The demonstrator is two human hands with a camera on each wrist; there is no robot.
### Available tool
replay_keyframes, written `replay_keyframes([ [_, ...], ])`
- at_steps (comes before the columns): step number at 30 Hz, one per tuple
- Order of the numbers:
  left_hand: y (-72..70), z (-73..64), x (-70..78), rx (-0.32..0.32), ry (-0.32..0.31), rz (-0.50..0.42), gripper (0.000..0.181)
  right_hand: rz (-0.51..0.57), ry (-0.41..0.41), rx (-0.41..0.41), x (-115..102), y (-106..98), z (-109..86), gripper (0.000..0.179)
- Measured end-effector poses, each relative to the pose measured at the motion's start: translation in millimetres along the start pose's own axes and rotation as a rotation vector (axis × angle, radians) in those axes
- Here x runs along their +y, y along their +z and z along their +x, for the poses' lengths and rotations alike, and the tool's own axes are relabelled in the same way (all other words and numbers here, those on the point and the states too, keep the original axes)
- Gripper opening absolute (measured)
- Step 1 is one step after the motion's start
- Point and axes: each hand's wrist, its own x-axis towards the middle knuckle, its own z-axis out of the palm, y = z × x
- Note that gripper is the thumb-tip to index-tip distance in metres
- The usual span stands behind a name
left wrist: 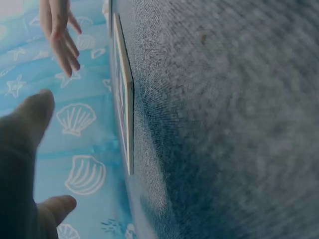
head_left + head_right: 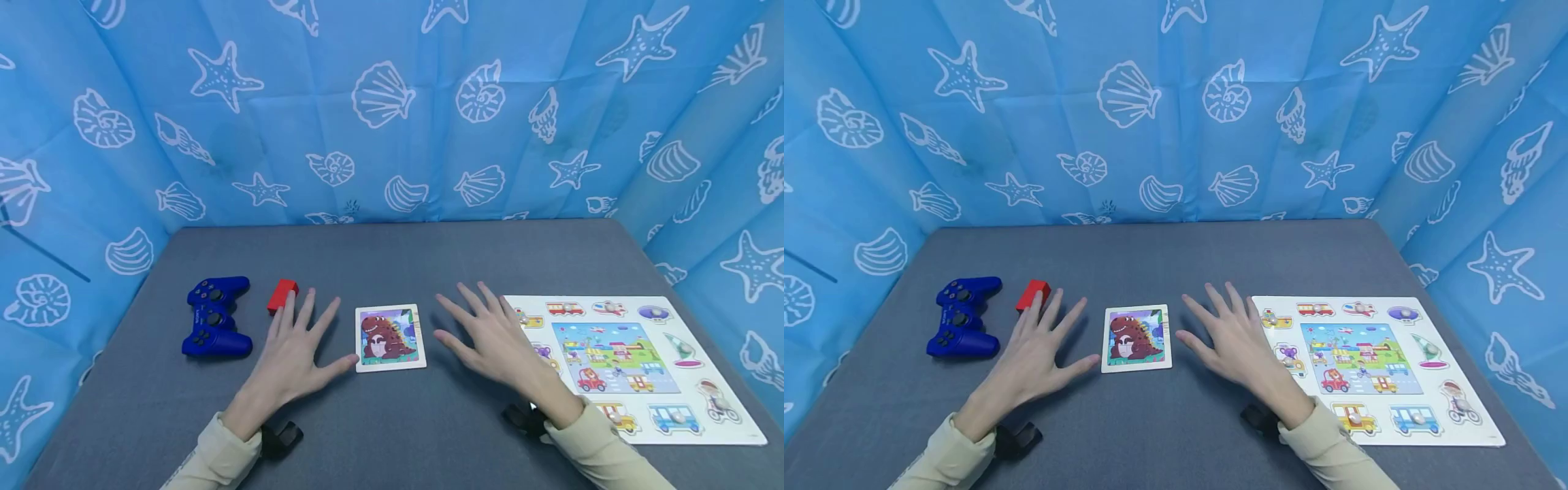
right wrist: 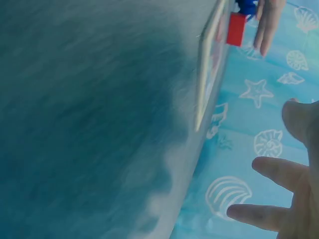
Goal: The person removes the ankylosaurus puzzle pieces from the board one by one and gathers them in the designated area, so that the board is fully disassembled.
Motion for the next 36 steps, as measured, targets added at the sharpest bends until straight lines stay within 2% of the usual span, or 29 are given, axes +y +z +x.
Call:
replay_keyframes([
  [5,0.2,2.8,4.6,-0.053,-0.002,-0.082,0.102,0.091,-0.041,0.006,-10,-1,9.2,0.059],
  [11,1.6,11.7,8.4,-0.101,0.009,-0.128,0.105,0.17,-0.08,0.015,-27,-2,27.5,0.053],
  [18,2.4,24.4,9.3,-0.118,0.082,-0.166,0.109,0.269,-0.124,-0.041,-45,-2,46.2,0.044],
  [23,2.6,30.9,6.9,-0.16,0.109,-0.149,0.112,0.319,-0.142,-0.106,-56,6,60.1,0.042],
  [27,2.7,34.8,6.5,-0.202,0.115,-0.143,0.117,0.351,-0.124,-0.191,-63,13,71.7,0.041],
  [36,5.1,40.7,3.9,-0.262,0.153,-0.129,0.129,0.343,-0.09,-0.337,-68,30,90.8,0.044],
])
